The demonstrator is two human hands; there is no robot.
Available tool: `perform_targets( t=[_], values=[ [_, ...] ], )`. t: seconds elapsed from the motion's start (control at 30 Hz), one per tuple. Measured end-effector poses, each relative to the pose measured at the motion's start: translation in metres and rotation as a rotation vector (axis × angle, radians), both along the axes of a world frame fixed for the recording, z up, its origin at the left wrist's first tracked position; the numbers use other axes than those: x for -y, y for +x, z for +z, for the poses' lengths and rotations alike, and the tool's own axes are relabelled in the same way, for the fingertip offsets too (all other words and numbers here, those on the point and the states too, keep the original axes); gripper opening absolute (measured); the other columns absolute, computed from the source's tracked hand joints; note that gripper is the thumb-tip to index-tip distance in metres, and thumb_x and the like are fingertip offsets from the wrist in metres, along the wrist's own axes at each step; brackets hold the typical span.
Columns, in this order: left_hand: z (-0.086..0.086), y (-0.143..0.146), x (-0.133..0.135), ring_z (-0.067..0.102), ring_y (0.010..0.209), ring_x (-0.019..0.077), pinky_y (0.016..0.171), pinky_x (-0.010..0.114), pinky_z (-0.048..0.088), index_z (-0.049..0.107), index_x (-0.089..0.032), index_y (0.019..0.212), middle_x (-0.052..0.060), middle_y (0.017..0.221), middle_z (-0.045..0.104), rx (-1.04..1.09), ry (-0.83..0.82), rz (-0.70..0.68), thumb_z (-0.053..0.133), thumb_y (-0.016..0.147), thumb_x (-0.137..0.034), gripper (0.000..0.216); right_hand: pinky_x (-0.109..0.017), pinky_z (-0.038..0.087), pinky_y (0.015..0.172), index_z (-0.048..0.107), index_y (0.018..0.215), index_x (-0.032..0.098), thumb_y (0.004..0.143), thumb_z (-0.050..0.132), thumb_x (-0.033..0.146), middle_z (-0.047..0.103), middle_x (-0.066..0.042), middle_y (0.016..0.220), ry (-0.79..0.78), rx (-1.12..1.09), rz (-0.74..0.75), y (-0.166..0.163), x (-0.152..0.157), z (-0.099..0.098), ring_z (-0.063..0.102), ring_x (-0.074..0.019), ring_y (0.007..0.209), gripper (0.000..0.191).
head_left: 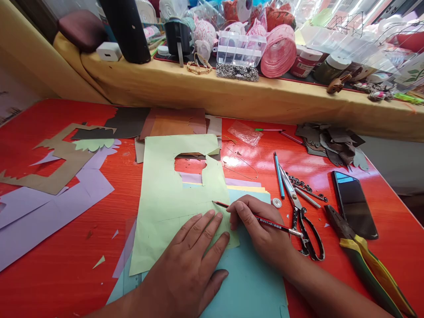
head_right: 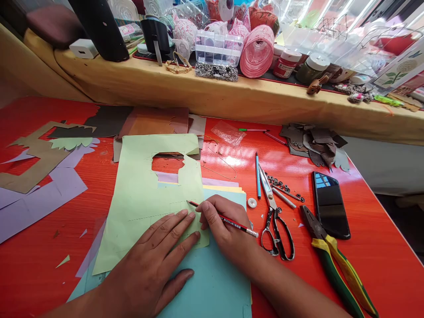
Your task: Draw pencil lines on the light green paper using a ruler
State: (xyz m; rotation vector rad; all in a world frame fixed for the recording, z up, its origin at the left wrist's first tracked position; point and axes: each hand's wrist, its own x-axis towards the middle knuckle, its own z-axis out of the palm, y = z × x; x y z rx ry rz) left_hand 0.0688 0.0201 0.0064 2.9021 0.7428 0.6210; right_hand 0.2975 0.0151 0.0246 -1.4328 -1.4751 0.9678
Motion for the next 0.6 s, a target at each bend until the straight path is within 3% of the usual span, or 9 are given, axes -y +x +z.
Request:
perform_targets(
  t=[0.6],
  values=[
    [0.0001, 0.0001, 0.0010, 0.056, 0.152, 0.0343, 0.122, 0.050, 0.049, 0.066, -0.013, 0.149, 0.017, 0.158, 0.065, -0.012, -0.011, 0.004, 0.047, 0.117, -0.047, 0.050, -0.029, 0.055, 0.070, 0.075, 0.092, 0.023, 0.115, 0.056, 0.031, 0.074, -0.001, 0.078, -0.011, 0.011, 0.060, 0.0023, 0.0012, 0.0006, 0.070, -0.0175, 0.073, 0.031]
  ],
)
